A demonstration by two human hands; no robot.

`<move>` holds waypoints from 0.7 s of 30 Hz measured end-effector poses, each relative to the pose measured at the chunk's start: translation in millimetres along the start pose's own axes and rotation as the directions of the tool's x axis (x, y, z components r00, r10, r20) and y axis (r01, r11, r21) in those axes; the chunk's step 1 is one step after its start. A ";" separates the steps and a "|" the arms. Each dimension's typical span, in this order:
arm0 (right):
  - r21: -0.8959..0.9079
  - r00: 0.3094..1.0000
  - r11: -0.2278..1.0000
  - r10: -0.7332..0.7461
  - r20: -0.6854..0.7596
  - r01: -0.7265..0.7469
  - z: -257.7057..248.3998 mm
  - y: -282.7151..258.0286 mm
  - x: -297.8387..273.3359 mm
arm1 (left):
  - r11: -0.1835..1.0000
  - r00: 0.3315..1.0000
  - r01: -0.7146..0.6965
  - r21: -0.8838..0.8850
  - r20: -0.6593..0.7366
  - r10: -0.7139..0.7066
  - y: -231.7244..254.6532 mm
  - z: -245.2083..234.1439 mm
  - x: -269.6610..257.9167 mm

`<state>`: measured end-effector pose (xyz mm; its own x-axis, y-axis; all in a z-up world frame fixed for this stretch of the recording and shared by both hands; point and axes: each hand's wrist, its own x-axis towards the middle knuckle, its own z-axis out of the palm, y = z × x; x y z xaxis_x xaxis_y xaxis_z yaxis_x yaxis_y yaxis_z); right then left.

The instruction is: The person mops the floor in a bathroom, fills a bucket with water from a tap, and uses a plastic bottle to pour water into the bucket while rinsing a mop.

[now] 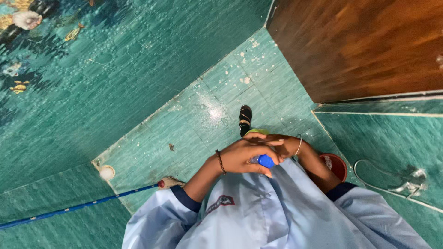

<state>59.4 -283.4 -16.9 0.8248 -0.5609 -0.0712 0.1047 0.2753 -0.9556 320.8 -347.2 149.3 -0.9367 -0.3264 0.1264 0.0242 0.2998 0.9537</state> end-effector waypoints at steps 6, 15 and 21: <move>-0.294 0.980 0.938 0.199 0.022 -0.184 -61.5 38.0 22.1 | 0.999 0.998 0.052 -0.012 -0.043 -0.052 -36.6 -47.9 32.1; -0.291 0.843 0.924 0.059 -0.535 -0.249 -135.9 45.1 105.2 | 0.875 0.861 0.429 0.224 -0.396 -0.320 -223.0 -63.7 41.3; -0.455 0.687 0.805 -0.083 -0.722 -0.381 -211.1 156.9 163.7 | 0.840 0.731 0.539 0.061 -0.529 -0.431 -378.0 -48.3 62.9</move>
<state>93.5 -496.9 -238.9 0.1562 -0.9719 -0.1760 -0.4825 0.0804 -0.8722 269.6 -524.3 -190.1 -0.5110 -0.8418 -0.1740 -0.5060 0.1310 0.8525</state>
